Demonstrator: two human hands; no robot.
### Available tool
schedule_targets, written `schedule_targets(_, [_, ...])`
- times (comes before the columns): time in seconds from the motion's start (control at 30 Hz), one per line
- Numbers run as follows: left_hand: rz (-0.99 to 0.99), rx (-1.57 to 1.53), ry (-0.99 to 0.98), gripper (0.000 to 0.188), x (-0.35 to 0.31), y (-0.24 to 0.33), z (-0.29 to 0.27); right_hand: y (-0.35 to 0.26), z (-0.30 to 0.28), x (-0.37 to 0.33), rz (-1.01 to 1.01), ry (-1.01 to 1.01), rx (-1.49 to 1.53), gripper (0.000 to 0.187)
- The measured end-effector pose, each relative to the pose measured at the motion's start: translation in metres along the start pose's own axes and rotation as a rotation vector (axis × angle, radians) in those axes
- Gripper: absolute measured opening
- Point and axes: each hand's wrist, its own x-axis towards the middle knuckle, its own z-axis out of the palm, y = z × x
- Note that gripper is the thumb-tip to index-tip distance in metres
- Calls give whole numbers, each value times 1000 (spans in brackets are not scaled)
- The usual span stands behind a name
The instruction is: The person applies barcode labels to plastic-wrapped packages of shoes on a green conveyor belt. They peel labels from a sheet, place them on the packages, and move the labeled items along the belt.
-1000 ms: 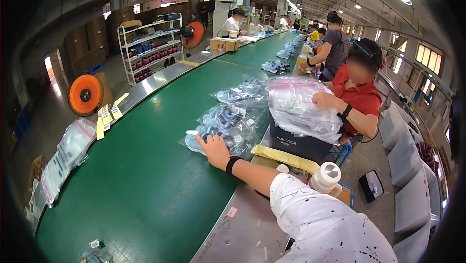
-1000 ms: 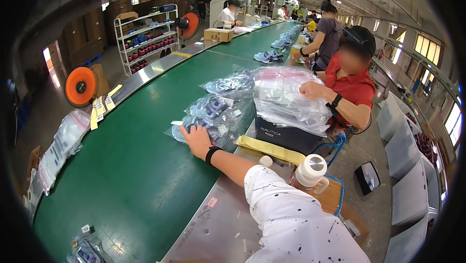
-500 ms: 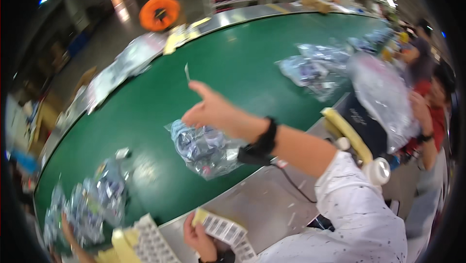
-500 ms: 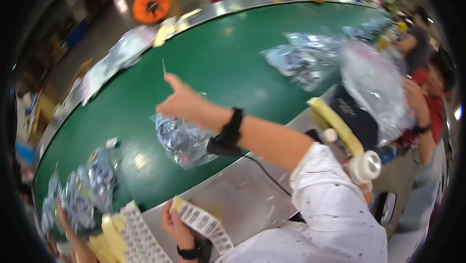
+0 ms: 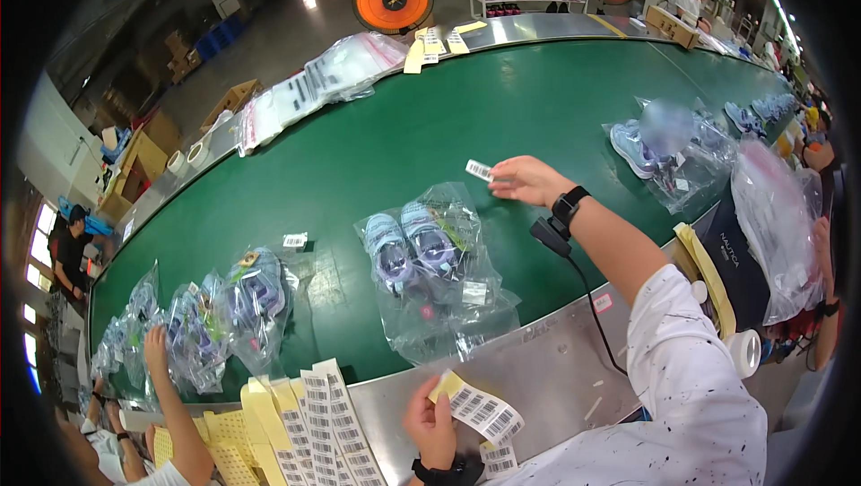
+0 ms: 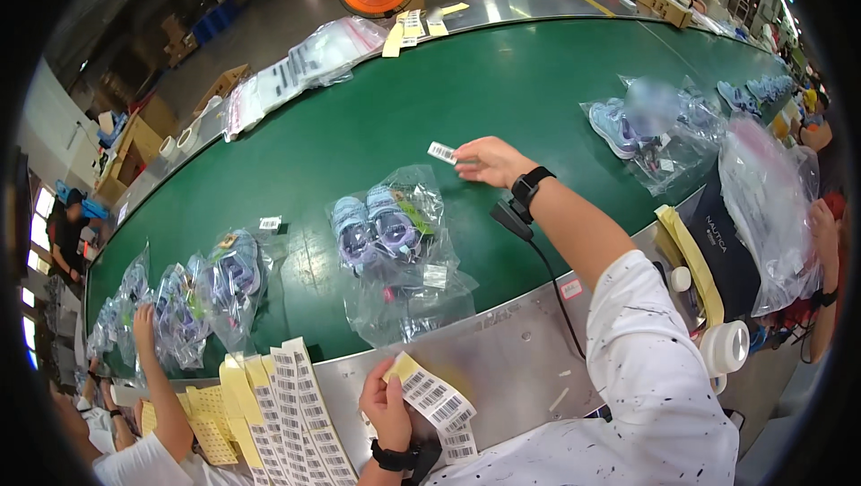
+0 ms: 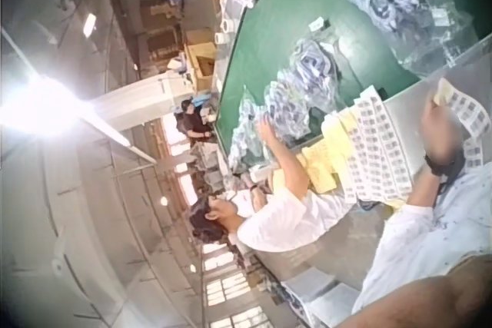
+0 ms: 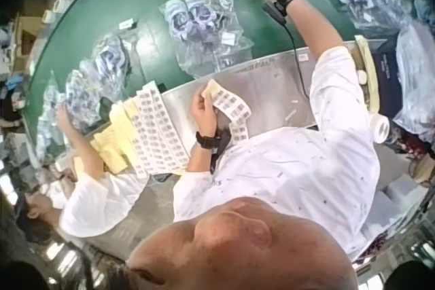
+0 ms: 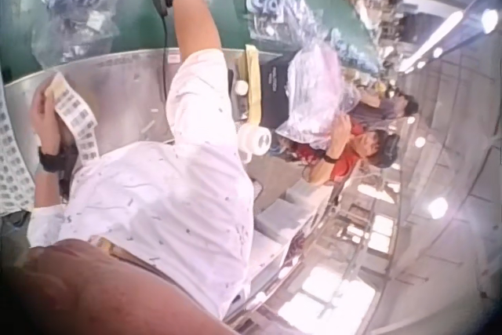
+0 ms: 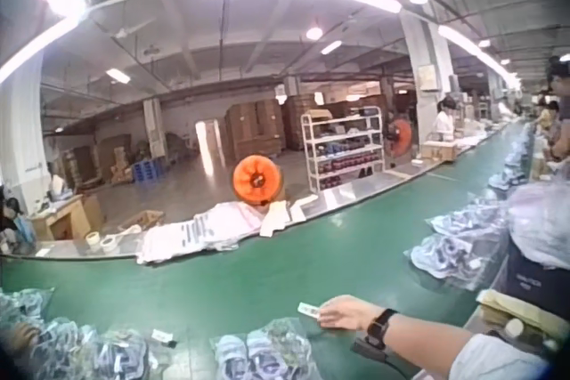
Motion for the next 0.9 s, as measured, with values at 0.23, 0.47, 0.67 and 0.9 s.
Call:
schedule_targets(0.23, [18,65,-4,29,-2,-10,-1,1,12,40,176,-303,-49,16])
schedule_targets(0.47, [3,115,-1,28,-4,-11,0,5,31,55,179,-338,-179,8])
schedule_targets(0.67, [63,106,-1,28,-5,-13,1,12,42,60,136,-327,-294,10])
schedule_targets(0.9, [5,106,5,27,-5,-11,2,27,64,49,-115,-54,-486,23])
